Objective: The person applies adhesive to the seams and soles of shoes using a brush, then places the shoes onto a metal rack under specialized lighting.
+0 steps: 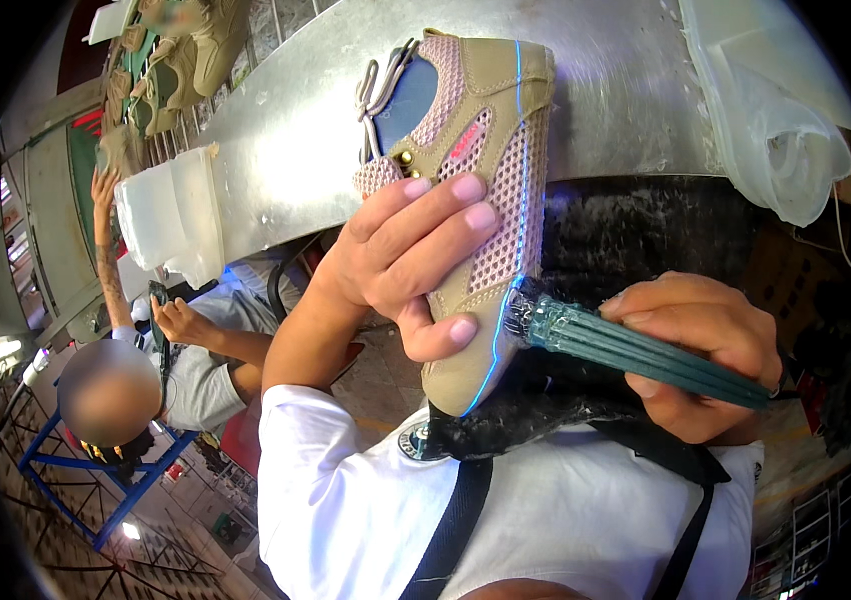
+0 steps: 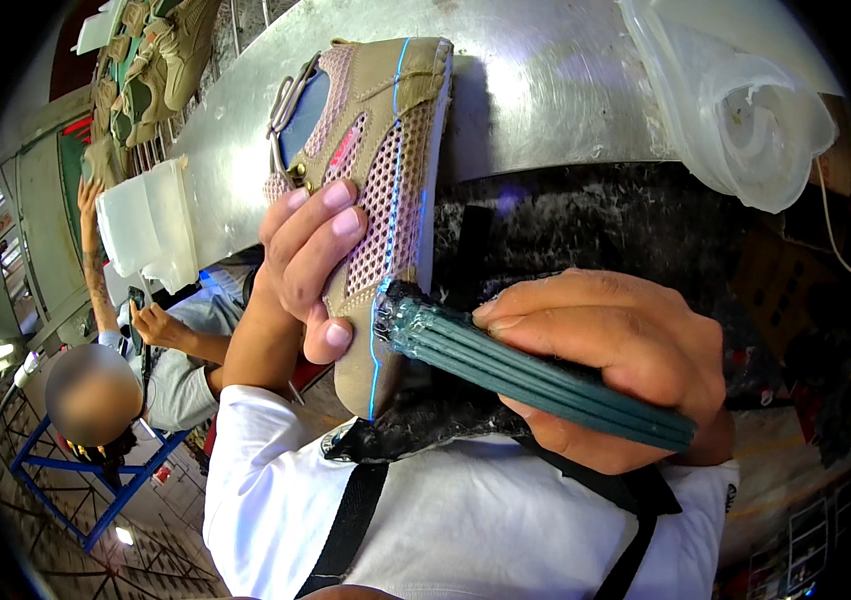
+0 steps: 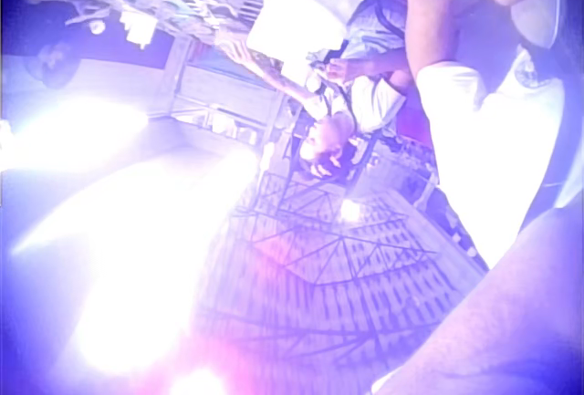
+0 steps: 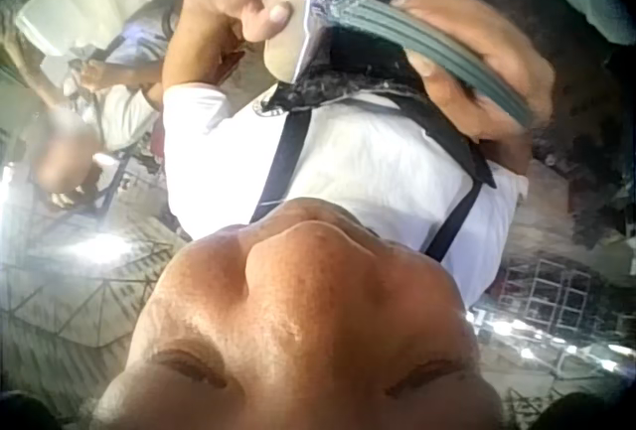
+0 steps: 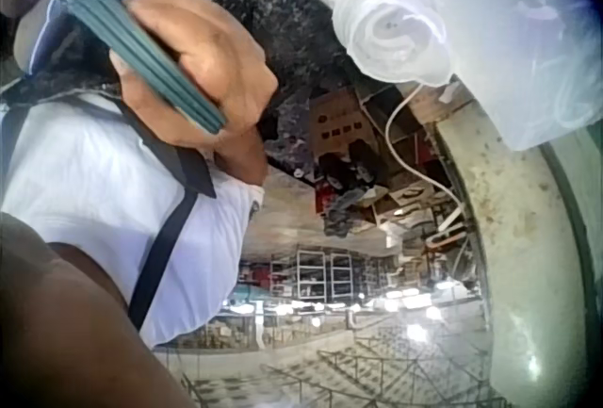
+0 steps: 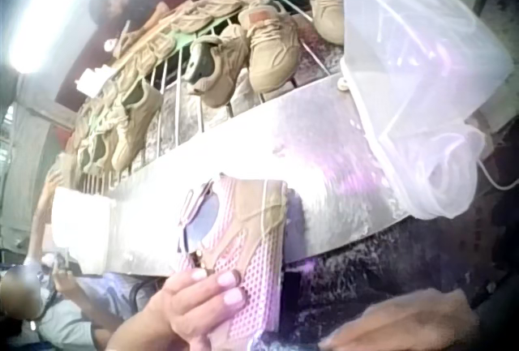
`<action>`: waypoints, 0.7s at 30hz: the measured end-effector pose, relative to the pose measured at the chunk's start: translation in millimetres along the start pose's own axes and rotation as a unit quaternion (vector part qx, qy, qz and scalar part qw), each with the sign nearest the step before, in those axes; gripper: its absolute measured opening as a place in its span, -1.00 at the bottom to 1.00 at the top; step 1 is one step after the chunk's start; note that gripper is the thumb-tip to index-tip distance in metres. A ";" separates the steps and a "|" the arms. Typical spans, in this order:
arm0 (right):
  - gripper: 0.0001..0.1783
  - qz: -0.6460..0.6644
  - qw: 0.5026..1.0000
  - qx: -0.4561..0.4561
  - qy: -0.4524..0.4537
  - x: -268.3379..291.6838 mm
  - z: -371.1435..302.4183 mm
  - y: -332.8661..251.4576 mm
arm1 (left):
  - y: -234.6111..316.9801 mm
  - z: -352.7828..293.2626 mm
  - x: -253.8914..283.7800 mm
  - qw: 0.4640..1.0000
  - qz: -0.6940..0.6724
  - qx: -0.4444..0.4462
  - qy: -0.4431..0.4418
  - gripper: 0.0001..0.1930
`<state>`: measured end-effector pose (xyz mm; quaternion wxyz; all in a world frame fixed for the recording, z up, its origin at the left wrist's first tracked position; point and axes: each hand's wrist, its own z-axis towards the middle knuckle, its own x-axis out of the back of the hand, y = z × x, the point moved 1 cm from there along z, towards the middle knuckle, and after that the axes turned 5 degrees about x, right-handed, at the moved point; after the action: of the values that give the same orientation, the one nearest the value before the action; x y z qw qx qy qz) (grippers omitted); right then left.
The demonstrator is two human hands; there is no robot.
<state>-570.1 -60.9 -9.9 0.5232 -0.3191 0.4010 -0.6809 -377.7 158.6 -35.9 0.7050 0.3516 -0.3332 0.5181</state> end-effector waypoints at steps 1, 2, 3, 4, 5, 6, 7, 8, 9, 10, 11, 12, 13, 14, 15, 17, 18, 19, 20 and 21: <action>-0.75 -0.011 1.000 0.013 -0.010 1.7 1.7 0.3 | -0.2 2.9 0.7 1.000 0.000 -0.001 -0.003 -0.60; -0.75 -0.017 0.999 0.024 -0.014 2.6 2.8 1.3 | -0.8 4.9 1.0 1.000 -0.004 -0.002 -0.005 -0.60; -0.75 -0.018 0.999 0.032 -0.022 4.9 4.9 1.2 | -1.2 7.6 1.4 1.000 -0.007 -0.002 -0.008 -0.60; -0.76 -0.018 0.998 0.041 -0.032 7.5 8.1 0.4 | -0.6 9.8 2.8 1.000 -0.010 -0.001 -0.010 -0.59; -0.76 -0.012 0.998 0.047 -0.046 12.2 13.2 -2.1 | -0.2 11.8 4.3 1.000 -0.012 0.001 -0.012 -0.59; -0.76 -0.014 0.997 0.052 -0.051 13.5 14.9 -4.9 | 0.6 14.2 5.5 1.000 -0.015 0.003 -0.013 -0.59; -0.76 -0.015 0.997 0.057 -0.057 15.1 16.3 -7.9 | 1.9 16.1 6.7 1.000 -0.018 0.005 -0.015 -0.59; -0.76 -0.023 0.996 0.061 -0.054 14.4 16.9 -10.8 | 2.6 17.8 7.8 1.000 -0.020 0.009 -0.016 -0.59; -0.75 -0.028 0.996 0.069 -0.052 12.6 15.2 -12.5 | 4.0 20.0 9.6 1.000 -0.021 0.011 -0.016 -0.59; -0.75 -0.030 0.996 0.075 -0.050 13.5 15.4 -13.3 | 4.7 22.6 9.9 1.000 -0.023 0.015 -0.015 -0.59; -0.75 -0.030 0.995 0.085 -0.047 12.6 12.8 -12.0 | 5.1 23.7 11.0 1.000 -0.022 0.018 -0.013 -0.59; -0.75 -0.024 0.995 0.086 -0.044 12.4 9.7 -11.2 | 5.4 24.5 11.1 0.999 -0.023 0.021 -0.012 -0.59; -0.74 -0.019 0.995 0.087 -0.041 12.6 7.7 -10.2 | 4.0 26.7 11.6 0.999 -0.022 0.024 -0.009 -0.58; -0.74 -0.010 0.996 0.080 -0.036 13.7 4.8 -10.1 | 3.2 29.5 11.3 0.999 -0.023 0.028 -0.007 -0.58; -0.74 -0.013 0.997 0.076 -0.030 12.6 2.7 -9.7 | 2.0 32.2 11.3 0.999 -0.022 0.032 -0.002 -0.58; -0.72 -0.029 0.997 0.073 -0.011 10.9 -3.5 -8.7 | 3.5 41.2 11.3 0.999 -0.023 0.042 -0.003 -0.58; -0.70 -0.032 0.997 0.072 -0.001 10.1 -6.0 -8.6 | 4.2 45.3 12.1 0.999 -0.021 0.047 -0.006 -0.58; -0.68 -0.034 0.997 0.070 0.007 9.1 -8.7 -8.3 | 5.5 48.6 12.9 0.998 -0.018 0.053 -0.008 -0.57; -0.67 -0.026 0.997 0.067 0.016 8.4 -10.8 -8.5 | 6.4 52.0 13.4 0.998 -0.016 0.059 -0.011 -0.57; -0.66 -0.023 0.997 0.065 0.018 9.6 -11.5 -9.5 | 6.9 54.5 13.0 0.998 -0.015 0.063 -0.012 -0.56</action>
<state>-586.7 -66.5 -6.8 0.5199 -0.2811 0.3578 -0.7230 -387.0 120.7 5.0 0.6849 0.4064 -0.3030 0.5234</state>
